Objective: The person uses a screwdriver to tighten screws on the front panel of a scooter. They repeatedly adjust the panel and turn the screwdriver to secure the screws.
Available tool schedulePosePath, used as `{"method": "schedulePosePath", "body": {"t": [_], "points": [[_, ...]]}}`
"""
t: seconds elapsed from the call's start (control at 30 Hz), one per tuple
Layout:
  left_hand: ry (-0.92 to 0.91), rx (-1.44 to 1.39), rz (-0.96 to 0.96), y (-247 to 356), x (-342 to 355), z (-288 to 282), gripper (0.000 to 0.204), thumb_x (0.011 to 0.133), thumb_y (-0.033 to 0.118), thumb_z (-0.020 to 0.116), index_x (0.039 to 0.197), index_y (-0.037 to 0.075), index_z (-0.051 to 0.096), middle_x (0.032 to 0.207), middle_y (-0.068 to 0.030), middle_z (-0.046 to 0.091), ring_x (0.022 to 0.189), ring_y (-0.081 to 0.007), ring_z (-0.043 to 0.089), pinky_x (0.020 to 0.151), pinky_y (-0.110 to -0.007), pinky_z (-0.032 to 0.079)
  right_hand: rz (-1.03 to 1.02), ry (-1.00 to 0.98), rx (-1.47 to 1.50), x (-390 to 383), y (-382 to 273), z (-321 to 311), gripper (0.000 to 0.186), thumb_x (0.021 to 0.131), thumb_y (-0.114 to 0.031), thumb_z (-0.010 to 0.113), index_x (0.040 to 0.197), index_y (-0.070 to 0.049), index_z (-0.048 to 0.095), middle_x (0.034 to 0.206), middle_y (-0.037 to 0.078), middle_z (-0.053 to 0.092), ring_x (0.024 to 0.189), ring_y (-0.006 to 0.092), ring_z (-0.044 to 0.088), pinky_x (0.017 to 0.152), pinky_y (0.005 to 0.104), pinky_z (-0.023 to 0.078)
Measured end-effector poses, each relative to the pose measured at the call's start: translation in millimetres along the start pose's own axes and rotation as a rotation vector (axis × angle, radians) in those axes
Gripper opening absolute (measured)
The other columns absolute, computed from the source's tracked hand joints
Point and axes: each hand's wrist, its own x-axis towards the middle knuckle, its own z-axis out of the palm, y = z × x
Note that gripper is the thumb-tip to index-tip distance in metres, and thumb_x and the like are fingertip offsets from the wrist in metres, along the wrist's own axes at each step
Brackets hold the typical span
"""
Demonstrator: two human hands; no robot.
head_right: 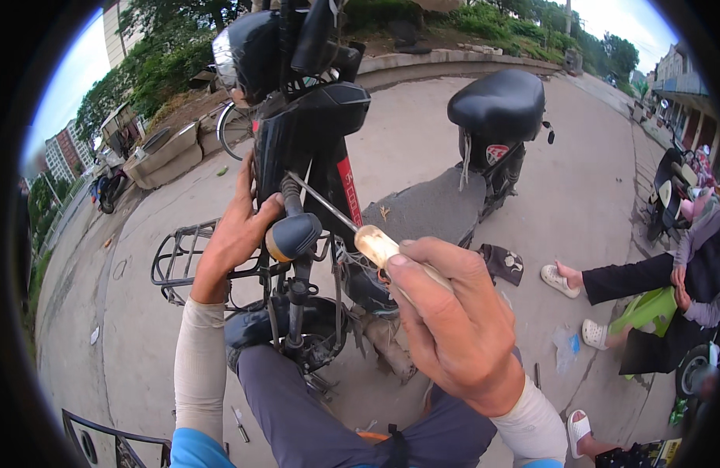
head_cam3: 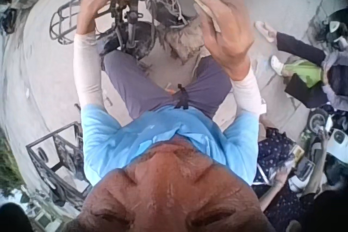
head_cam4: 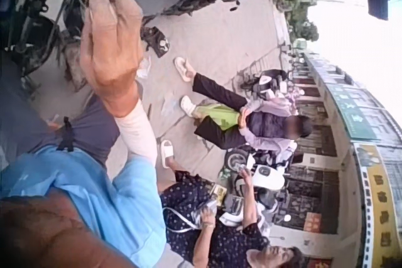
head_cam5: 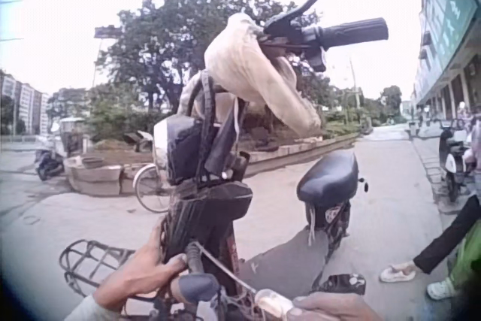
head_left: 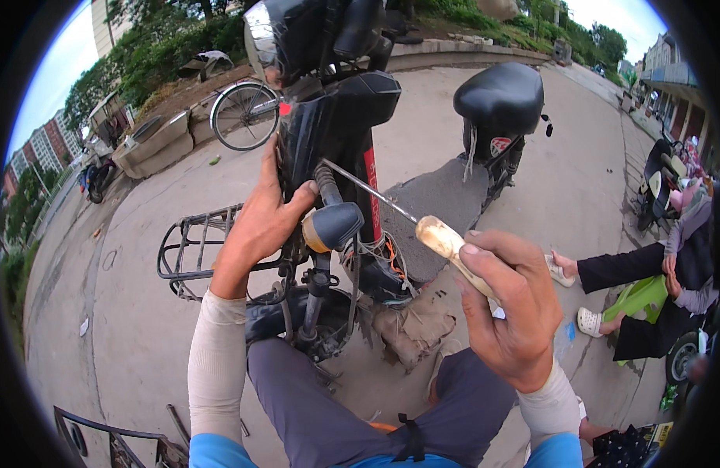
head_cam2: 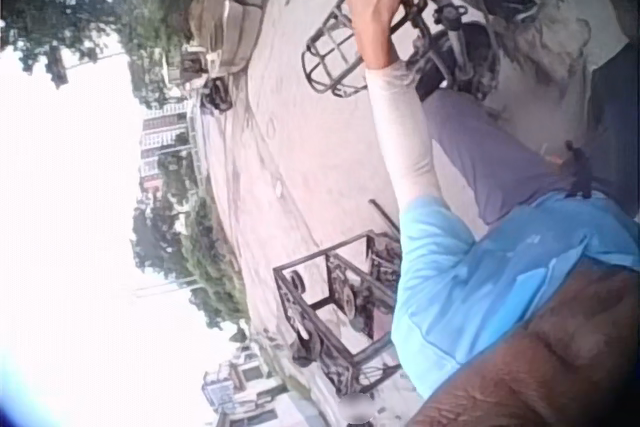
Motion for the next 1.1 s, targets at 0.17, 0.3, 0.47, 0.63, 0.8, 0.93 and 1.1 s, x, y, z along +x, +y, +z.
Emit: {"method": "schedulePosePath", "body": {"t": [0.17,0.3,0.47,0.63,0.8,0.93,1.1], "points": [[0.01,-0.035,-0.048,2.0,-6.2,6.3,0.092,0.107,0.039,0.062,0.173,-0.002,0.014,0.16,-0.0363,0.051,0.147,-0.0455,0.057,0.123,-0.044,0.042,-0.033,0.022,0.019,0.7,5.7,8.6,0.052,0.08,0.014,0.084,0.128,-0.001,0.069,0.12,0.023,0.072,0.1,0.032,0.076,0.083,0.036,0.062],[0.018,-0.045,-0.096,5.1,-8.3,10.2,0.088,0.108,0.04,0.061,0.172,-0.002,0.018,0.159,-0.0343,0.053,0.146,-0.0455,0.057,0.122,-0.044,0.043,-0.096,0.038,0.001,3.7,10.1,12.9,0.048,0.082,0.011,0.083,0.127,0.002,0.071,0.118,0.023,0.072,0.096,0.0315,0.075,0.079,0.0362,0.062],[0.051,-0.019,-0.149,7.6,-14.2,14.8,0.082,0.109,0.04,0.06,0.171,0.001,0.024,0.154,-0.0344,0.058,0.143,-0.0468,0.061,0.12,-0.045,0.045,-0.296,0.057,-0.155,-4.3,8.0,23.8,0.038,0.086,0.002,0.081,0.123,0.005,0.074,0.113,0.022,0.072,0.088,0.0291,0.074,0.069,0.0339,0.062],[0.011,-0.009,-0.214,18.1,-19.7,11.0,0.077,0.11,0.042,0.057,0.17,0.002,0.029,0.151,-0.0332,0.062,0.136,-0.048,0.065,0.115,-0.048,0.049,-0.077,0.0,-0.174,-3.9,-1.1,14.0,0.052,0.079,0.011,0.086,0.128,0.002,0.07,0.111,0.021,0.071,0.089,0.0316,0.073,0.07,0.036,0.061],[-0.007,-0.008,-0.207,12.6,-21.7,8.7,0.078,0.111,0.047,0.058,0.168,0.001,0.033,0.148,-0.0343,0.063,0.135,-0.0483,0.066,0.114,-0.048,0.05,-0.039,0.038,-0.19,-2.0,-2.8,16.4,0.042,0.084,0.005,0.082,0.124,0.003,0.073,0.104,0.018,0.07,0.082,0.0262,0.072,0.062,0.0347,0.06],[0.008,0.046,-0.18,8.9,-23.5,9.3,0.081,0.111,0.053,0.058,0.166,-0.001,0.034,0.14,-0.0347,0.067,0.131,-0.0483,0.068,0.112,-0.048,0.051,-0.2,-0.055,-0.127,14.2,-15.1,11.3,0.047,0.081,0.005,0.085,0.126,0.001,0.072,0.113,0.02,0.069,0.085,0.0282,0.073,0.067,0.0338,0.061],[0.037,0.032,-0.212,15.7,-26.0,8.6,0.079,0.112,0.056,0.058,0.155,-0.008,0.04,0.12,-0.035,0.075,0.118,-0.0496,0.073,0.104,-0.05,0.054,-0.311,-0.194,-0.248,28.2,-25.4,-0.1,0.055,0.084,-0.004,0.086,0.136,0.0,0.068,0.108,0.018,0.067,0.082,0.0259,0.071,0.065,0.0331,0.06]]}}
